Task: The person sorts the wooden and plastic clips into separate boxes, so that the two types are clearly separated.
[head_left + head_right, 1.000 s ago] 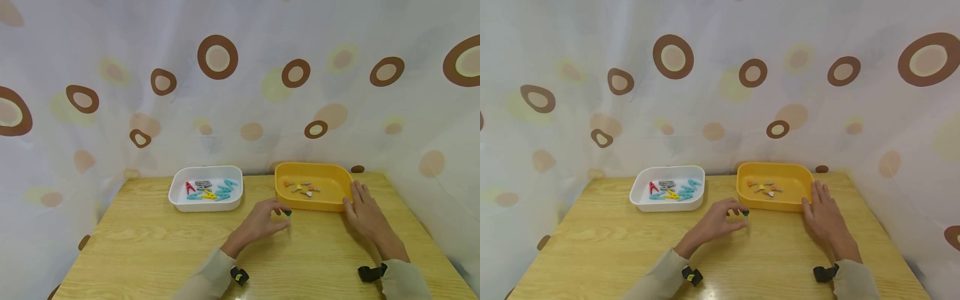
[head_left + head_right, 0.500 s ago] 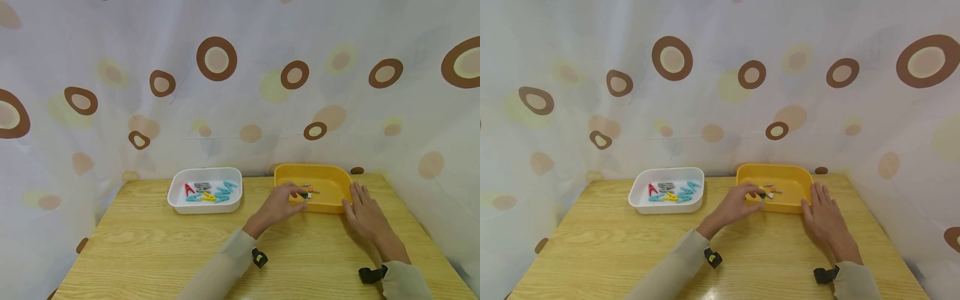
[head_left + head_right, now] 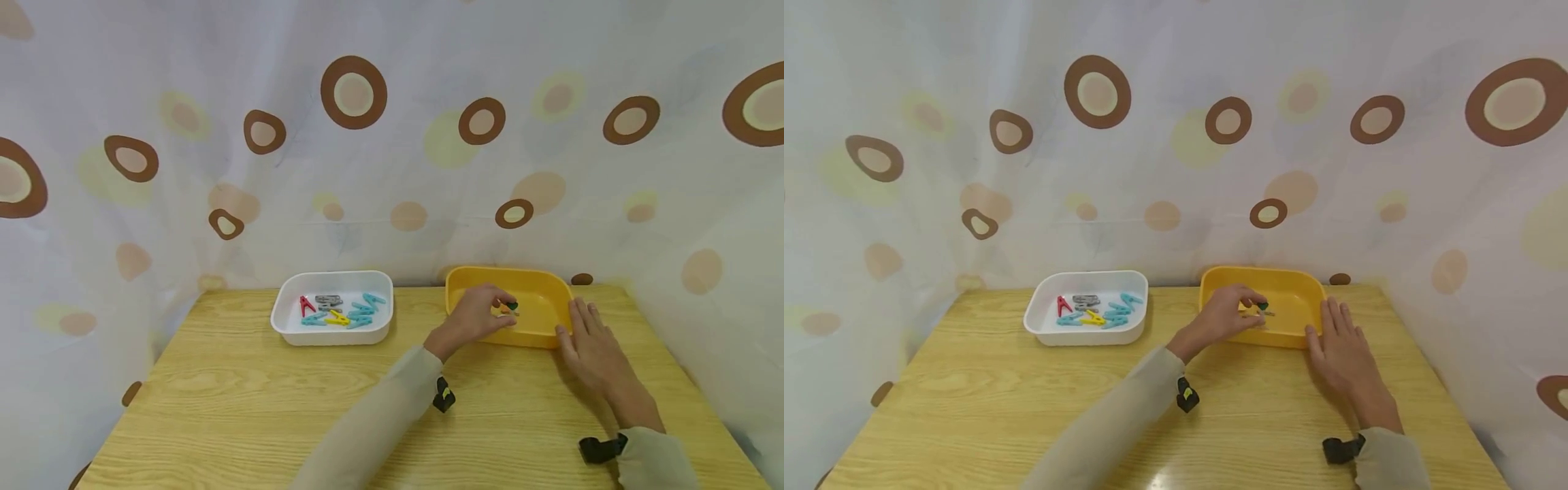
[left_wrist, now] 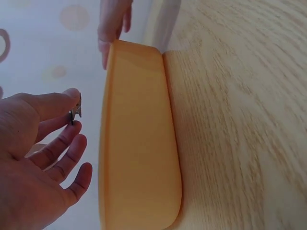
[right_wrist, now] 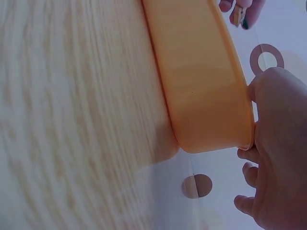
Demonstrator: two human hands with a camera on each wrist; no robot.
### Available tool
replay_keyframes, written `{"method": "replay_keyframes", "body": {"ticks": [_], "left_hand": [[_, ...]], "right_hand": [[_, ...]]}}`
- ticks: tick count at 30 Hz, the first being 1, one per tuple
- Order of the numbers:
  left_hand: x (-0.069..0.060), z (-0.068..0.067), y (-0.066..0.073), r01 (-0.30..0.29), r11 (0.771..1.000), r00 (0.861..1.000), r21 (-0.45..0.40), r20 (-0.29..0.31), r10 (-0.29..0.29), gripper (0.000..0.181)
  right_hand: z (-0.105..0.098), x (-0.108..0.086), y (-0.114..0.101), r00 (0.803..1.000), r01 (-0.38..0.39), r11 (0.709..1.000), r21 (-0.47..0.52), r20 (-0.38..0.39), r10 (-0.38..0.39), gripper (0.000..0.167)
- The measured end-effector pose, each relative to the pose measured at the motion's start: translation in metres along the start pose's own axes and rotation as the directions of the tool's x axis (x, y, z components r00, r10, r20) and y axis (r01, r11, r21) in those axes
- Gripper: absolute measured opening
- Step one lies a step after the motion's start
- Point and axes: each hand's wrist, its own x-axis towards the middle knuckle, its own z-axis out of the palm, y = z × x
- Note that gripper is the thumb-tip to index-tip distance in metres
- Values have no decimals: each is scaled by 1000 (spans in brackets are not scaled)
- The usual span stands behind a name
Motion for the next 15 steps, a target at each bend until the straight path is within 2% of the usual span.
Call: {"method": "replay_keyframes", "body": {"ticks": [3,6,11,15], "left_hand": [[9,2,-3,14,999,1000,-41,13,-13,29],[14,12,-3,43,997,999,-67,25,-41,29],[24,27,0,32,998,999,-45,28,-31,29],[27,36,0,69,997,997,-23,34,-68,29]], "right_hand": [[-1,5,-2,1000,5,1000,0,-8,-5,71],[1,1,-1,1000,4,1000,-4,-15,-5,71],[1,-2,1,1000,6,1000,-3,-28,-6,71],[5,-1,0,1000,0,1000,8,-18,1,72]]}}
